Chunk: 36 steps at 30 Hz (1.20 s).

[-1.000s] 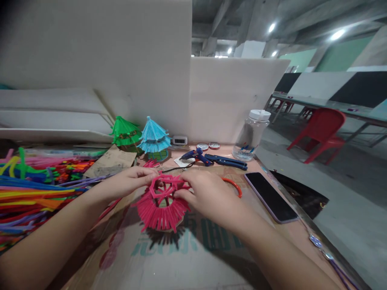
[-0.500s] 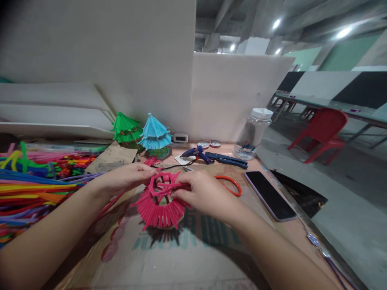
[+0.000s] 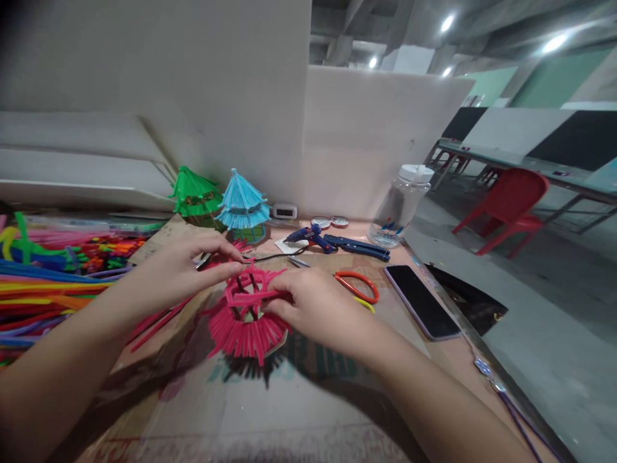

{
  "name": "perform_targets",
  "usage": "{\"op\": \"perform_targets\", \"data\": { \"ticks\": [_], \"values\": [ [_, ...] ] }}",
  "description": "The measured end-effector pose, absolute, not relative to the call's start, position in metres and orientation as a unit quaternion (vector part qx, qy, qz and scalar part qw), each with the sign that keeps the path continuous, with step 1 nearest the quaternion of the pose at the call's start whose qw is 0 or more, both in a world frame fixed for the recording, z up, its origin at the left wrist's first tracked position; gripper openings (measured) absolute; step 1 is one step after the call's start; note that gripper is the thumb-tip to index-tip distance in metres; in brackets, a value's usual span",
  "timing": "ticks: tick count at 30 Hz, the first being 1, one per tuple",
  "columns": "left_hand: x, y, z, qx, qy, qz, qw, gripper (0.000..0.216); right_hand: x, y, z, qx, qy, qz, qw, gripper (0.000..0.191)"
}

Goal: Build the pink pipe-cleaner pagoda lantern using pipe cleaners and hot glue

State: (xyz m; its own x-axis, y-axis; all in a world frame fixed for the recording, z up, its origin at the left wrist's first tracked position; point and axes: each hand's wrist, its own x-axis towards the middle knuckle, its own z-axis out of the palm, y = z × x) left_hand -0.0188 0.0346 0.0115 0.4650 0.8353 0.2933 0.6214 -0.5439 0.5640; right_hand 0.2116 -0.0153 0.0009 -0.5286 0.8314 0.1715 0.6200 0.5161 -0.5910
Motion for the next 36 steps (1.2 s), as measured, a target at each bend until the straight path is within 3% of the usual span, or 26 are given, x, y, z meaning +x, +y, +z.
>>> {"op": "perform_targets", "data": {
  "ticks": [4, 6, 9, 11, 14, 24, 29, 30, 33, 36],
  "values": [
    [-0.019, 0.024, 0.014, 0.844, 0.401, 0.327, 0.141, 0.028, 0.213, -0.022, 0.010, -0.436, -0.860, 0.154, 0.216, 0.017],
    [-0.022, 0.025, 0.013, 0.854, 0.383, 0.309, 0.168, 0.030, 0.217, -0.023, 0.015, -0.449, -0.858, 0.125, 0.216, 0.015],
    [-0.027, 0.031, 0.009, 0.874, 0.347, 0.219, 0.258, 0.067, 0.226, -0.022, 0.019, -0.465, -0.844, 0.131, 0.235, 0.019],
    [-0.029, 0.035, 0.006, 0.877, 0.334, 0.181, 0.295, 0.080, 0.230, -0.020, 0.019, -0.466, -0.838, 0.145, 0.244, 0.029],
    [-0.028, 0.039, 0.002, 0.879, 0.309, 0.179, 0.317, 0.070, 0.231, -0.019, 0.018, -0.464, -0.842, 0.136, 0.240, 0.035],
    [-0.020, 0.036, 0.002, 0.894, 0.254, 0.188, 0.319, 0.046, 0.229, -0.018, 0.018, -0.453, -0.845, 0.142, 0.245, 0.032],
    [-0.027, 0.034, 0.005, 0.896, 0.282, 0.196, 0.282, 0.071, 0.229, -0.019, 0.020, -0.439, -0.843, 0.173, 0.258, 0.029],
    [-0.029, 0.033, 0.007, 0.899, 0.281, 0.205, 0.267, 0.066, 0.230, -0.020, 0.021, -0.431, -0.845, 0.184, 0.258, 0.027],
    [-0.035, 0.030, 0.014, 0.911, 0.256, 0.247, 0.209, 0.025, 0.231, -0.021, 0.022, -0.405, -0.855, 0.198, 0.256, 0.026],
    [-0.040, 0.029, 0.020, 0.928, 0.235, 0.242, 0.159, 0.016, 0.231, -0.021, 0.022, -0.384, -0.867, 0.191, 0.253, 0.031]
  ]
}}
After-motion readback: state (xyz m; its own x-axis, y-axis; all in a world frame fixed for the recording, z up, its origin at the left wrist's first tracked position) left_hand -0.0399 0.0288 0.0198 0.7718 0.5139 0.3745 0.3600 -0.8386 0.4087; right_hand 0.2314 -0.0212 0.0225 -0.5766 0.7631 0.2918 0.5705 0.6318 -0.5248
